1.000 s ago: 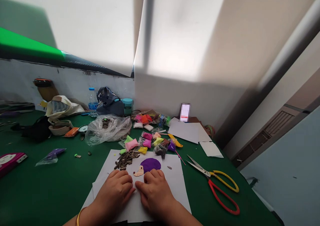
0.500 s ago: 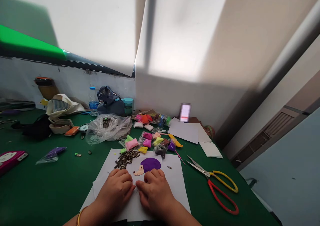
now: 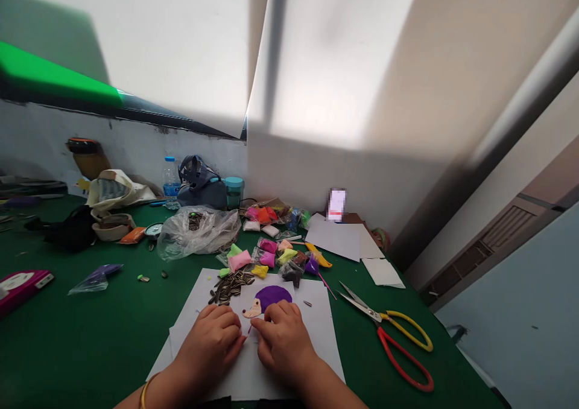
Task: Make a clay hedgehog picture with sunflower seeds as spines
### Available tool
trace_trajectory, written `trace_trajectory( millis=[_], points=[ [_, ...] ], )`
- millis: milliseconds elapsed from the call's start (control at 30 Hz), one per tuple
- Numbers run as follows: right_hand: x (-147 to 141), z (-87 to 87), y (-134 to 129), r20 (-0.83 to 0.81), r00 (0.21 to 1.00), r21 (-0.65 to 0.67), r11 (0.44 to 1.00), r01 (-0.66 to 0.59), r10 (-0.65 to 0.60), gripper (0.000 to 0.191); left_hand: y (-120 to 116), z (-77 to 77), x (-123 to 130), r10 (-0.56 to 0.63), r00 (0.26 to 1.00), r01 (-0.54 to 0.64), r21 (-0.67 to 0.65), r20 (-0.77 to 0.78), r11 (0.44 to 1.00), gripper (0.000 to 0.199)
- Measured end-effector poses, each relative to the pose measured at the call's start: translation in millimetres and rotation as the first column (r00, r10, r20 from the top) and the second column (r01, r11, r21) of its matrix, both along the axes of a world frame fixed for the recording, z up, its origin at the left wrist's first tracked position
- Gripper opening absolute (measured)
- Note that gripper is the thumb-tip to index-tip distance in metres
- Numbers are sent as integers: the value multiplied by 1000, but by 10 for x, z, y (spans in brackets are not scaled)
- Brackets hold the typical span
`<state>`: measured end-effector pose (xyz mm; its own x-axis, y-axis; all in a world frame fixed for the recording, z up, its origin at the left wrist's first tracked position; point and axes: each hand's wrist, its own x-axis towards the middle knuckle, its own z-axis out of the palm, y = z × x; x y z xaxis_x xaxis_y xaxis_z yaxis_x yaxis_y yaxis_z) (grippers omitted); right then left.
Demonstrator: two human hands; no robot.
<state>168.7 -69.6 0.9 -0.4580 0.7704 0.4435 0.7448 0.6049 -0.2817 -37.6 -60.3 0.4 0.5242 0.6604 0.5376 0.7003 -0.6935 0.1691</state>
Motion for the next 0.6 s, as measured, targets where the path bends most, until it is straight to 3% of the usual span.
trace_trajectory(
  millis=[200, 367, 600],
  points=[
    [-15, 4, -17, 46, 998, -14, 999, -36, 37, 32, -3, 6, -7, -1, 1000, 1, -24, 4, 1000, 16],
    [-8, 4, -17, 15, 1000, 41, 999, -10, 9, 17, -1, -8, -9, -1, 1000, 1, -30, 27, 1000, 15],
    [-21, -41, -4, -3, 1000, 67, 998, 13, -13, 10, -4, 0, -1, 11, 1000, -10, -24, 15, 1000, 15]
  ],
)
